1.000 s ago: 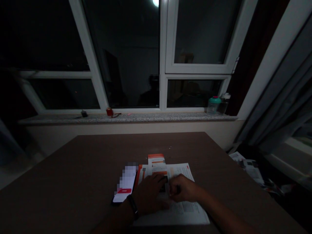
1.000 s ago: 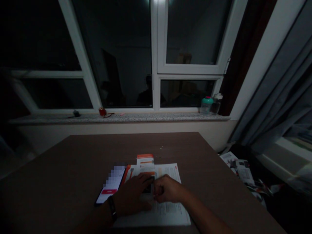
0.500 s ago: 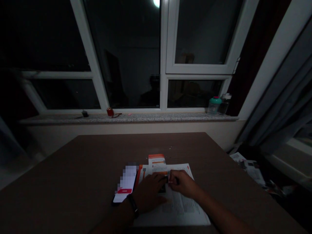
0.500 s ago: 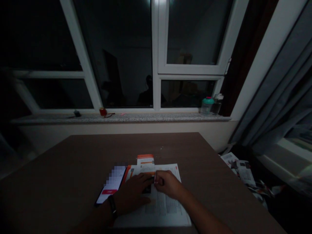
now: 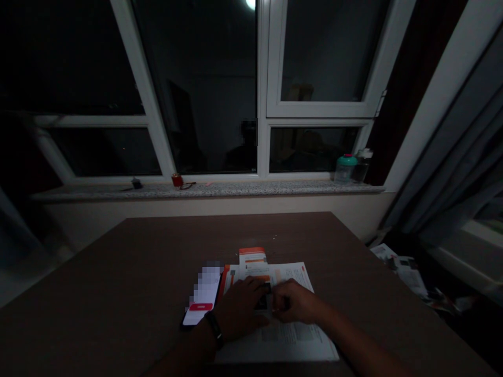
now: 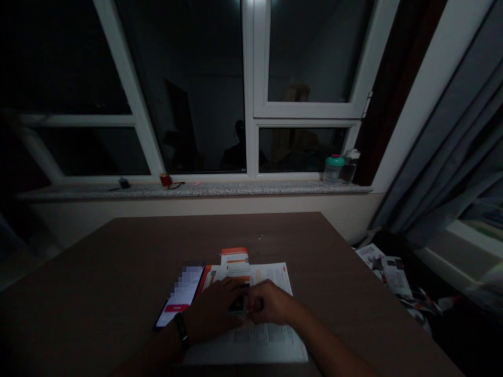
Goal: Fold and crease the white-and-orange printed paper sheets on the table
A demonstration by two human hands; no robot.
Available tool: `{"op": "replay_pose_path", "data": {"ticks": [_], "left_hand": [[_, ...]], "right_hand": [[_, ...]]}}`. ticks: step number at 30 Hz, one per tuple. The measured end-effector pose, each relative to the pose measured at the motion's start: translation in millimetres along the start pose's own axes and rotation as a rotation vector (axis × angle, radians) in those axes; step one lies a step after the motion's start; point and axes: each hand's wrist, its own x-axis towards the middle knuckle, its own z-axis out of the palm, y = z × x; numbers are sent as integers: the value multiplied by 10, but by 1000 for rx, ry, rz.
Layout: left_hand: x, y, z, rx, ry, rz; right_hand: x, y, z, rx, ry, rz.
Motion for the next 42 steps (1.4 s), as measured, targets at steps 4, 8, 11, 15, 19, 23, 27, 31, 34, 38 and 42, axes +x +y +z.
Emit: {"op": "replay_pose_path", "data": {"ticks": [4, 8, 11, 15, 19, 23, 27, 31, 34, 38, 42], "left_hand": [[2, -13, 11, 11, 10, 4], [11, -20, 19, 22, 14, 3], [15, -13, 14, 18, 0, 3], [17, -19, 15, 10, 6, 10], [19, -41, 27, 3, 5, 20], [11, -48, 29, 9, 11, 31], [-8, -42, 15, 34, 7, 49], [-14, -22, -15, 42, -1, 74], [-9, -6, -23, 39, 6, 88], [2, -9, 0, 37, 22, 112], [9, -21, 12, 40, 6, 127]], "right_hand": [[-13, -28, -17, -14, -48, -16], [0, -10, -13, -40, 11, -8], [29, 19, -3, -78, 99, -17], [90, 56, -3, -174, 206, -33], [151, 99, -16, -237, 314, -33], [176, 136, -33, -252, 381, -21], [157, 156, -68, -241, 456, 45], [127, 159, -105, -182, 472, 65], [115, 161, -117, -164, 466, 57], [114, 178, -117, -183, 454, 50], [116, 202, -110, -186, 447, 53]]}}
